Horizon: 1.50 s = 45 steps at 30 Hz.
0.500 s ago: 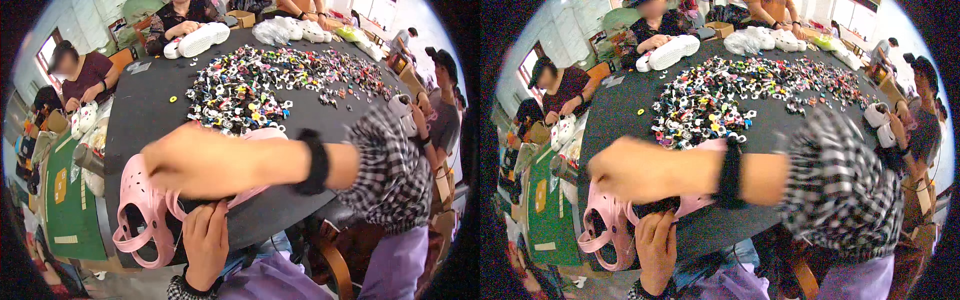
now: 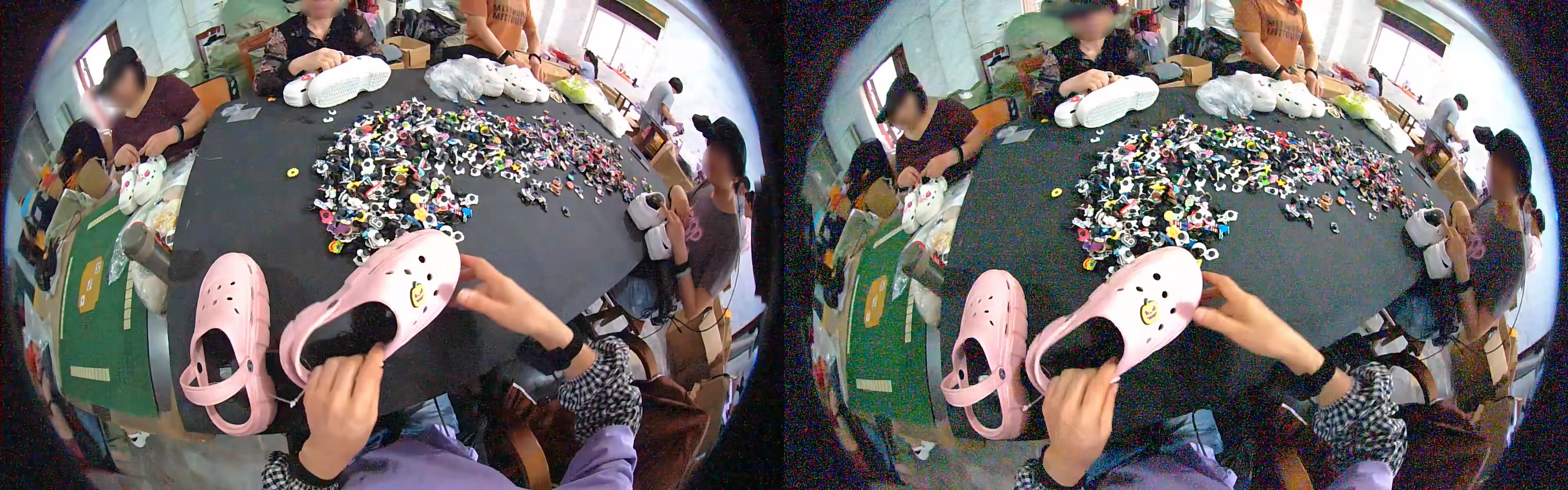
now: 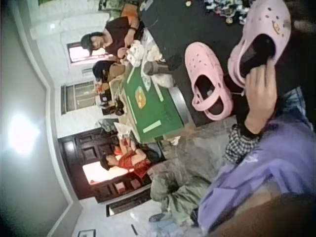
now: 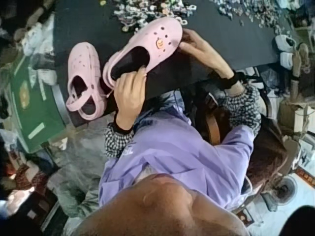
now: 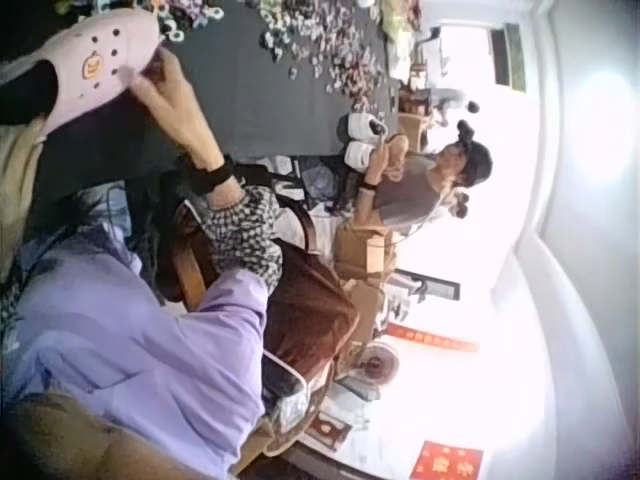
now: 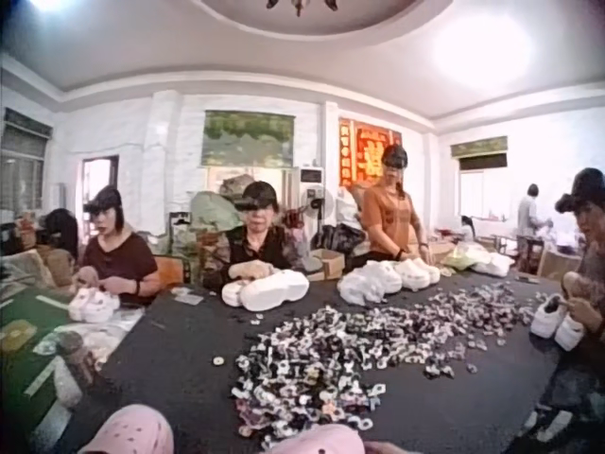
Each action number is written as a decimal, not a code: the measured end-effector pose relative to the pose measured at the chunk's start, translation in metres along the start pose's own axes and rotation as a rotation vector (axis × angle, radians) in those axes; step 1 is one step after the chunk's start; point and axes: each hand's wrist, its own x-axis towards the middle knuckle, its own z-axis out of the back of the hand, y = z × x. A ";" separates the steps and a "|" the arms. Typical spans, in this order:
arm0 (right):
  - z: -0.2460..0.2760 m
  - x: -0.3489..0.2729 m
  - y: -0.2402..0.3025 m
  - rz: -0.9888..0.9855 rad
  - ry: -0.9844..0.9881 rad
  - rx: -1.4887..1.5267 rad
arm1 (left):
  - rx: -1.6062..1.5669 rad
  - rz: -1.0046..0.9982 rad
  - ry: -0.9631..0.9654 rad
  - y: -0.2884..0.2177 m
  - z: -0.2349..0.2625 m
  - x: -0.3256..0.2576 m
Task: Manually applying decorative charms to the holes of pink clog-style shoes.
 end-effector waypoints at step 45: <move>0.023 0.172 -0.035 0.382 -0.221 -0.993 | -0.161 0.100 0.100 0.016 0.039 0.001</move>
